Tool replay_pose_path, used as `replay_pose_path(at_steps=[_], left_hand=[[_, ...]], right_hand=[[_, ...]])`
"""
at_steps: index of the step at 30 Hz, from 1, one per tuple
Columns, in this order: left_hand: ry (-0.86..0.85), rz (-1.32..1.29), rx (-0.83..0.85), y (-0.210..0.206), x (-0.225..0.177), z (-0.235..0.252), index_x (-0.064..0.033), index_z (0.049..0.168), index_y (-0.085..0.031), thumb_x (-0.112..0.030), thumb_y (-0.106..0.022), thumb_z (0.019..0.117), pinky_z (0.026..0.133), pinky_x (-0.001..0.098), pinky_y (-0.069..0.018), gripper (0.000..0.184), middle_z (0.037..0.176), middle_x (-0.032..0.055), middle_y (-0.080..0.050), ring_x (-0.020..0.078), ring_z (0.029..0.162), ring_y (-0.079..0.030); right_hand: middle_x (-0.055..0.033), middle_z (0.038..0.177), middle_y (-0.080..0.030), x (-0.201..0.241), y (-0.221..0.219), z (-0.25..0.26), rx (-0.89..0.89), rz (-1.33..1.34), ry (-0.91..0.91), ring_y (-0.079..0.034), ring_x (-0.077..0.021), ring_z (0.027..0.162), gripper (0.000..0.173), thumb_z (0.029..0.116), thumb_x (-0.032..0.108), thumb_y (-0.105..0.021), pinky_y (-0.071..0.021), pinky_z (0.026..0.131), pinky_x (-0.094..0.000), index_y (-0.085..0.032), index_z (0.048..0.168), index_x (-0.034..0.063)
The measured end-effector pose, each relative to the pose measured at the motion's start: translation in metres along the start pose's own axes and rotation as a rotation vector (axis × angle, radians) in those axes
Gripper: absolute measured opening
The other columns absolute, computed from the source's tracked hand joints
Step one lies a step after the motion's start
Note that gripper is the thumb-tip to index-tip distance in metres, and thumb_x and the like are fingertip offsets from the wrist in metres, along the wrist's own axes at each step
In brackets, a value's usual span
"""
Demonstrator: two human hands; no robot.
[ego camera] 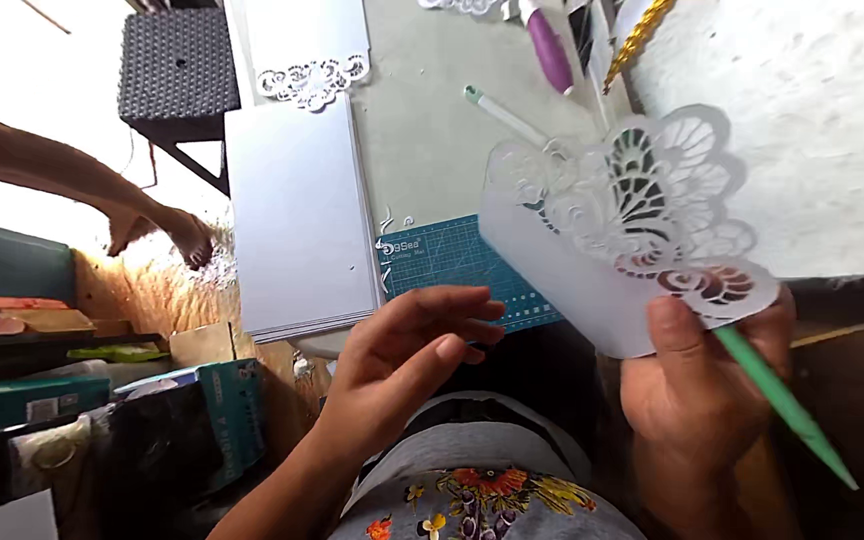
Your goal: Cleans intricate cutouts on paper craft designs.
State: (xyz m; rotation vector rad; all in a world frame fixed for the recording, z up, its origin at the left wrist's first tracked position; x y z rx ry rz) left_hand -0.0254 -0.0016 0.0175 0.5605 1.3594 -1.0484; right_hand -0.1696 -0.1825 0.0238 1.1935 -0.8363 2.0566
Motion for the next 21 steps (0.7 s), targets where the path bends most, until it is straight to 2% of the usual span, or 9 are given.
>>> replay_pose_path(at_steps=[2,5,12,21], left_hand=[[-0.045,0.003,0.009,-0.001,-0.002,-0.005,-0.0119,0.133,-0.064,-0.033,-0.054,0.1068,0.089,0.0336,-0.0614,0.035,0.124,0.0071,-0.071,0.018,0.105,-0.071],[-0.091,0.008,0.025,-0.001,-0.003,-0.01,-0.012,0.132,-0.066,-0.032,-0.054,0.107,0.09,0.0333,-0.061,0.034,0.122,0.0075,-0.072,0.019,0.106,-0.072],[-0.109,-0.006,0.04,-0.004,-0.004,-0.017,-0.0091,0.129,-0.067,-0.029,-0.054,0.1072,0.09,0.0333,-0.0612,0.032,0.121,0.0092,-0.072,0.0196,0.106,-0.072],[-0.117,-0.017,0.047,-0.006,-0.004,-0.019,-0.009,0.13,-0.067,-0.028,-0.055,0.1071,0.09,0.0324,-0.0615,0.032,0.12,0.0088,-0.073,0.0191,0.105,-0.072]], right_hand=[[0.0039,0.11,-0.071,0.011,0.002,0.004,-0.052,0.099,-0.06,-0.069,-0.01,0.106,0.028,0.0933,0.007,-0.071,-0.0593,0.095,-0.0324,-0.065,0.118,0.0181],[0.0016,0.113,-0.07,0.022,0.005,0.006,-0.065,0.188,-0.139,-0.068,-0.0122,0.109,0.028,0.0945,0.012,-0.072,-0.059,0.096,-0.0358,-0.063,0.12,0.018],[-0.0044,0.118,-0.07,0.03,0.008,0.003,-0.068,0.369,-0.281,-0.069,-0.0162,0.111,0.026,0.0983,0.012,-0.067,-0.0605,0.093,-0.0378,-0.062,0.123,0.0164],[-0.0064,0.117,-0.071,0.036,0.011,-0.001,-0.079,0.436,-0.33,-0.07,-0.0171,0.111,0.023,0.0973,0.011,-0.068,-0.0605,0.094,-0.0371,-0.065,0.12,0.015]])
Point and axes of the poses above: each hand's wrist, its own z-axis towards the middle knuckle, its own y-axis out of the back of the hand, x = y × z, the point moved 1 cm from there along z, towards the middle knuckle
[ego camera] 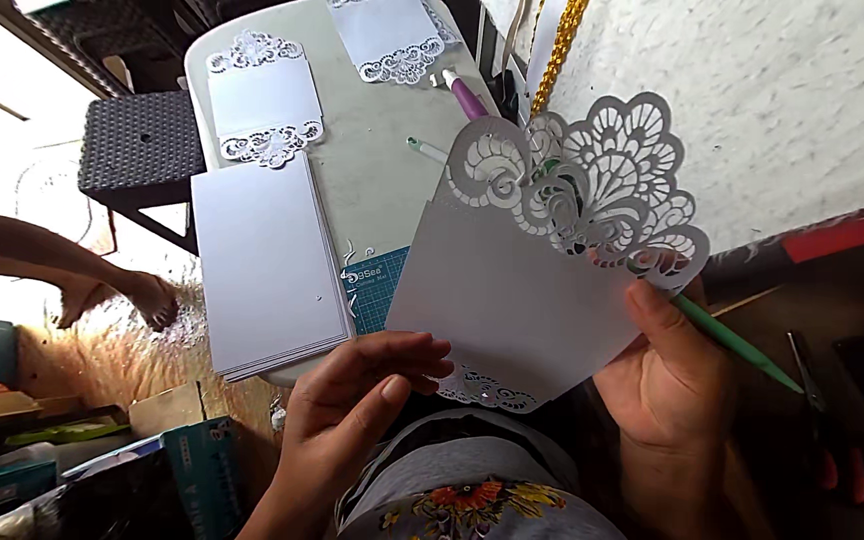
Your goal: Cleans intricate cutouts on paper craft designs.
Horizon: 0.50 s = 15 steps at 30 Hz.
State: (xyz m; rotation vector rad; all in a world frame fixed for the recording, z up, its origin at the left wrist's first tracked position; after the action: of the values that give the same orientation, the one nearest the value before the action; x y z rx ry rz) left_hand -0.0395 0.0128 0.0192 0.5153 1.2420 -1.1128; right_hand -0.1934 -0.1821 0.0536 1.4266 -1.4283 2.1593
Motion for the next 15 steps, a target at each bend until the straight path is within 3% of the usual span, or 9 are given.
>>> replay_pose_path(at_steps=[15], left_hand=[[0.015,-0.03,-0.006,0.0043,0.0049,0.0037,-0.0111,0.131,-0.066,-0.027,-0.054,0.1073,0.091,0.0321,-0.0609,0.031,0.121,0.0079,-0.072,0.0182,0.105,-0.072]], right_hand=[[-0.0074,0.117,-0.072,0.0001,-0.004,0.0042,-0.013,-0.022,0.016,-0.07,-0.0184,0.111,0.025,0.0959,0.009,-0.069,-0.0602,0.095,-0.0395,-0.067,0.121,0.0135]])
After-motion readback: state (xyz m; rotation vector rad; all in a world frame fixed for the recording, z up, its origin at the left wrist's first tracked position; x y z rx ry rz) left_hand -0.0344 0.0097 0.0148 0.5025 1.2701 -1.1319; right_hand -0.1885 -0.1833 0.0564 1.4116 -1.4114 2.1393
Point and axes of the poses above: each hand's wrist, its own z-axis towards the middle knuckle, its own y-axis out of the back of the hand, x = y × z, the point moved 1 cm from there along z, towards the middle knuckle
